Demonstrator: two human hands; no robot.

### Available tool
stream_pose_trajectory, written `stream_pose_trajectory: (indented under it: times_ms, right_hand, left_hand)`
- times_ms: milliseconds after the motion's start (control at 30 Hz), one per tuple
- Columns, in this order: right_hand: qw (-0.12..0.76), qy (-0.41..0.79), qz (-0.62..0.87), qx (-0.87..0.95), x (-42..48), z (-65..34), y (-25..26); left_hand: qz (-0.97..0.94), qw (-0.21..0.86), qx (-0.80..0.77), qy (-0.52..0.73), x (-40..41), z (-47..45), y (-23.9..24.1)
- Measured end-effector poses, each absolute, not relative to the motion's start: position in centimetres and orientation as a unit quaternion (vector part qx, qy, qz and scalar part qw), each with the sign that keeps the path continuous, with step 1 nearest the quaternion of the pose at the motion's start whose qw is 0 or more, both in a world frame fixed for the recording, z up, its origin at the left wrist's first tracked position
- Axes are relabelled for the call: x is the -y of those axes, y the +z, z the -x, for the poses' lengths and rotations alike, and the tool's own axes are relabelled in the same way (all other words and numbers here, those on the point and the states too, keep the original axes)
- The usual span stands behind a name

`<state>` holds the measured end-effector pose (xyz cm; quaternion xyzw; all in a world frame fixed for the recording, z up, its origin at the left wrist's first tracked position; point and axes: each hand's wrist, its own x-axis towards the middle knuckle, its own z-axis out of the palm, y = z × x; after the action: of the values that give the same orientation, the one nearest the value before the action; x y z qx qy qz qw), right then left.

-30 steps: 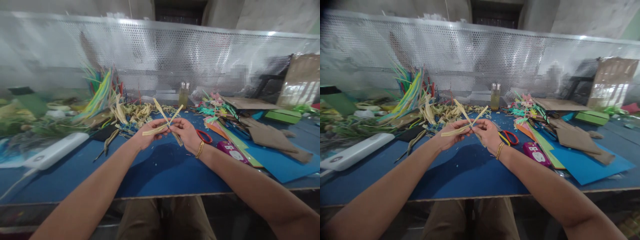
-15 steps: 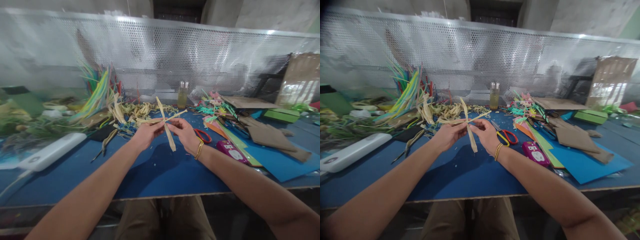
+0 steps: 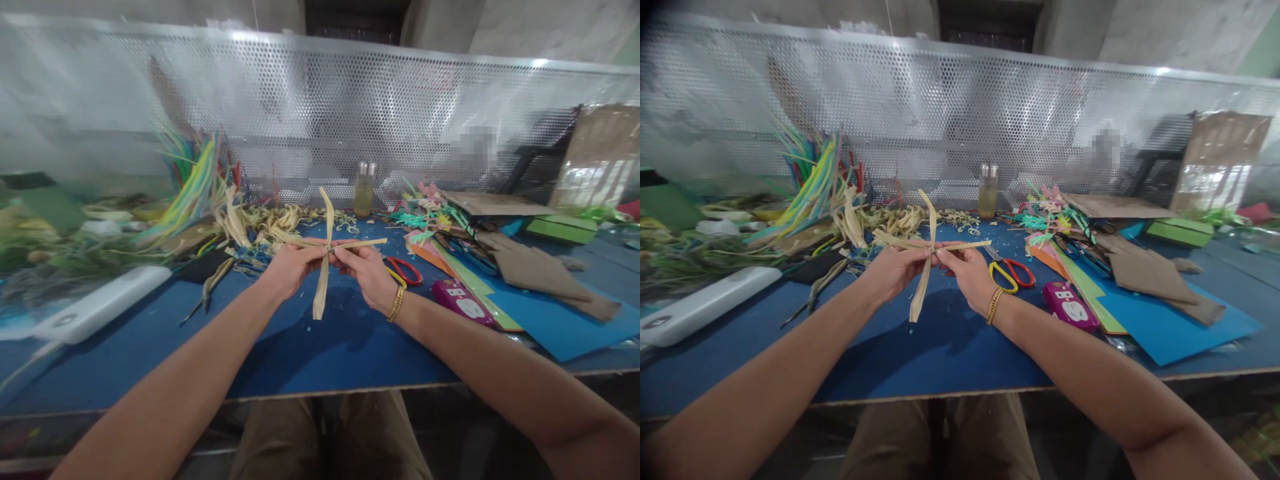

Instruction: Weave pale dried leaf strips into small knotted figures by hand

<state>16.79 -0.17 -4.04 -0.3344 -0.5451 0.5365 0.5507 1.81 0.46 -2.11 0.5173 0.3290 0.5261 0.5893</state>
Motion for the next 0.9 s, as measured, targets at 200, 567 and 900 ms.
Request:
stream_pose_trajectory:
  times_ms: [200,567,900]
  right_hand:
    - [0.469,0.431,0.427,0.642,1.1,-17.0,-3.5]
    - [0.465,-0.009,0.462,0.755,-0.5,-19.6,-1.1]
    - [0.427,0.195,0.482,0.74,-1.1,-19.3,-1.8]
  left_hand:
    - [-0.482,0.569,-0.363,0.558,-1.2,-1.3,-2.5]
    - [-0.501,0.633,-0.374,0.457,-0.7,-1.7,-2.7]
    - [-0.516,0.605,-0.403,0.454,-0.6,-1.9,-2.9]
